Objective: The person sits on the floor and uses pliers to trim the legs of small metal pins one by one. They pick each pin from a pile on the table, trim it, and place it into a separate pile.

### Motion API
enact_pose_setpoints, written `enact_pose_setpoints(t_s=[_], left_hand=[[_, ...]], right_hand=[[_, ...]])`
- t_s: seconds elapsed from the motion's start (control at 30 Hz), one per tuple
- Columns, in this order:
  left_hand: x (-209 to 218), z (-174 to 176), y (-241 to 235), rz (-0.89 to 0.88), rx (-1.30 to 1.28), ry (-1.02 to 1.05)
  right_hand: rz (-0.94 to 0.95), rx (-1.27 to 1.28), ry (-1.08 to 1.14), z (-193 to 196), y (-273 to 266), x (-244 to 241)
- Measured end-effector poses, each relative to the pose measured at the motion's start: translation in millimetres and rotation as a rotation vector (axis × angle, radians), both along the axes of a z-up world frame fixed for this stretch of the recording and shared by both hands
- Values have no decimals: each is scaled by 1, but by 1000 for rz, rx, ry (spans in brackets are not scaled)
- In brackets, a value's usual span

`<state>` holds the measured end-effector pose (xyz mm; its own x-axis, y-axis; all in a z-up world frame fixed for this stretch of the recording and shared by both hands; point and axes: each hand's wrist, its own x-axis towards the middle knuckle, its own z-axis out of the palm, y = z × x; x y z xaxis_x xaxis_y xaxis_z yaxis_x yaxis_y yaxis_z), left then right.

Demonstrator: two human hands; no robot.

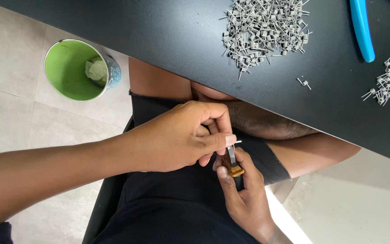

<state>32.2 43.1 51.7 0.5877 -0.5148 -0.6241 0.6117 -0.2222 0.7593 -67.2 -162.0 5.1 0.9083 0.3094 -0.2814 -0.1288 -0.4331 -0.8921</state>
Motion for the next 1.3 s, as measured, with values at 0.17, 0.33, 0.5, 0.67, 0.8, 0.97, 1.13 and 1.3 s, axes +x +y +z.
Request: enact_pose_setpoints(t_s=[0.17, 0.33, 0.5, 0.67, 0.8, 0.97, 1.13, 1.3], left_hand=[[4, 8, 2, -48, 70, 15], [0, 7, 1, -21, 93, 0], [0, 3, 5, -46, 47, -78], [2, 4, 9, -72, 67, -50], [-1, -3, 9, -54, 40, -92], [0, -1, 10, -82, 94, -88], [-1, 3, 10, -109, 114, -86], [-15, 3, 0, 171, -163, -352]], right_hand=[[-35, -35, 9, -8, -2, -7], [-20, -173, -24, -8, 0, -8], [1, -173, -21, -5, 0, -6], [-2, -34, -21, 7, 8, 1], [5, -46, -27, 3, 5, -2], [18, -120, -48, 3, 0, -1], [94, -138, -109, 4, -20, 4], [-209, -288, -176, 18, -78, 15]])
